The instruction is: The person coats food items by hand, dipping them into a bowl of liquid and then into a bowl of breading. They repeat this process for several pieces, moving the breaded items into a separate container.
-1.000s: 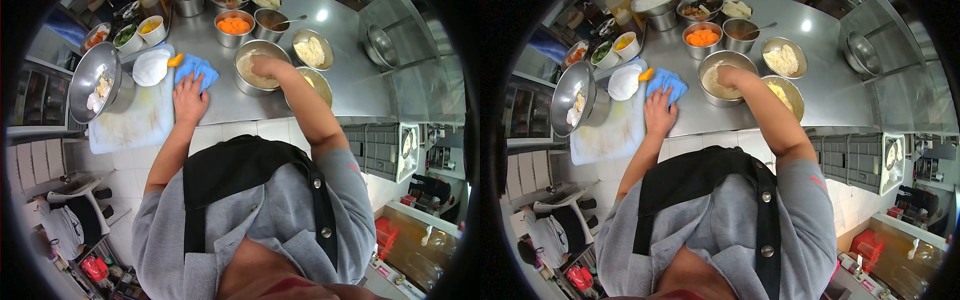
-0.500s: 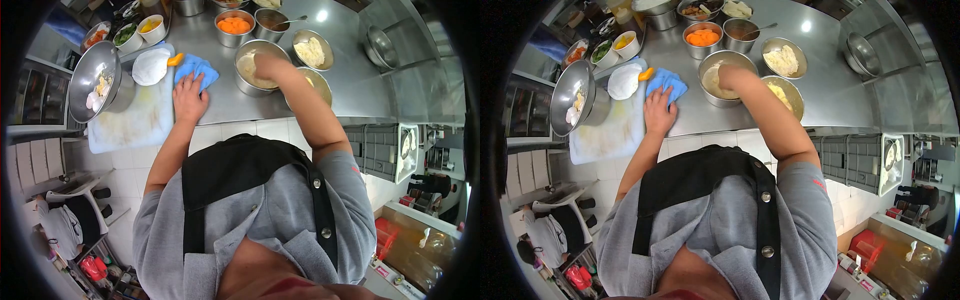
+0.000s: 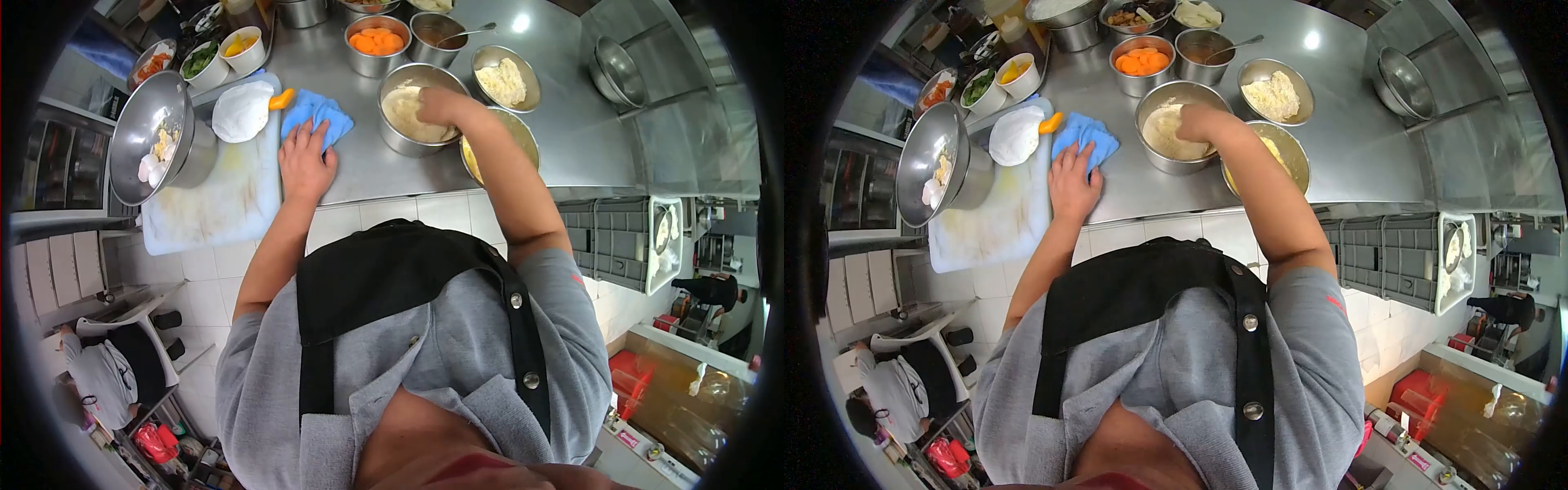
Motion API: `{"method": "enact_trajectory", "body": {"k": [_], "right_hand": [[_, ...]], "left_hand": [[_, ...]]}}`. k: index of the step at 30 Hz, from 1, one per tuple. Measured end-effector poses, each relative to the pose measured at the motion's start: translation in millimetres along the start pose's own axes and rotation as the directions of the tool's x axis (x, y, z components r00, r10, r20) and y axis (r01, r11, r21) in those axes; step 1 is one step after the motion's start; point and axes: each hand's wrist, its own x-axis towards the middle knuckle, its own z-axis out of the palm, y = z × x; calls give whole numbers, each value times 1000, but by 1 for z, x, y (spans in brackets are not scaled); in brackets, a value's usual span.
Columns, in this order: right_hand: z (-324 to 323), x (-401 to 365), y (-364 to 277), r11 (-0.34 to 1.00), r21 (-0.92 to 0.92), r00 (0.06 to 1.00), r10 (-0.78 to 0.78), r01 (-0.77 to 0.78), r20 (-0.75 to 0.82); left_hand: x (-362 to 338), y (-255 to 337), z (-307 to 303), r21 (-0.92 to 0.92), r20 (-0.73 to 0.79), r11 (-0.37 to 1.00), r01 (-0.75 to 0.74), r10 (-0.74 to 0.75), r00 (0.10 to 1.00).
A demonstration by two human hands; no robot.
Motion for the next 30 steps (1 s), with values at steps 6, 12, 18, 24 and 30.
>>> {"method": "enact_trajectory", "body": {"k": [6,12,18,24,30], "right_hand": [[-15,-6,-8,999,29,983,-39,45,-178],[1,31,-8,998,-24,999,-49,50,17],[10,40,-4,985,172,999,15,-23,47],[9,-2,-26,991,-136,999,-5,-3,-53],[21,-10,-20,987,-151,979,27,-59,-203]], "left_hand": [[1,0,-1,8,9,1000,4,-4,1000],[4,0,0,13,5,1000,2,-2,1000],[-1,1,-2,-8,30,1000,11,-11,999],[0,0,-4,-1,30,1000,18,-18,999],[1,3,-3,-2,20,1000,7,-6,1000]]}}
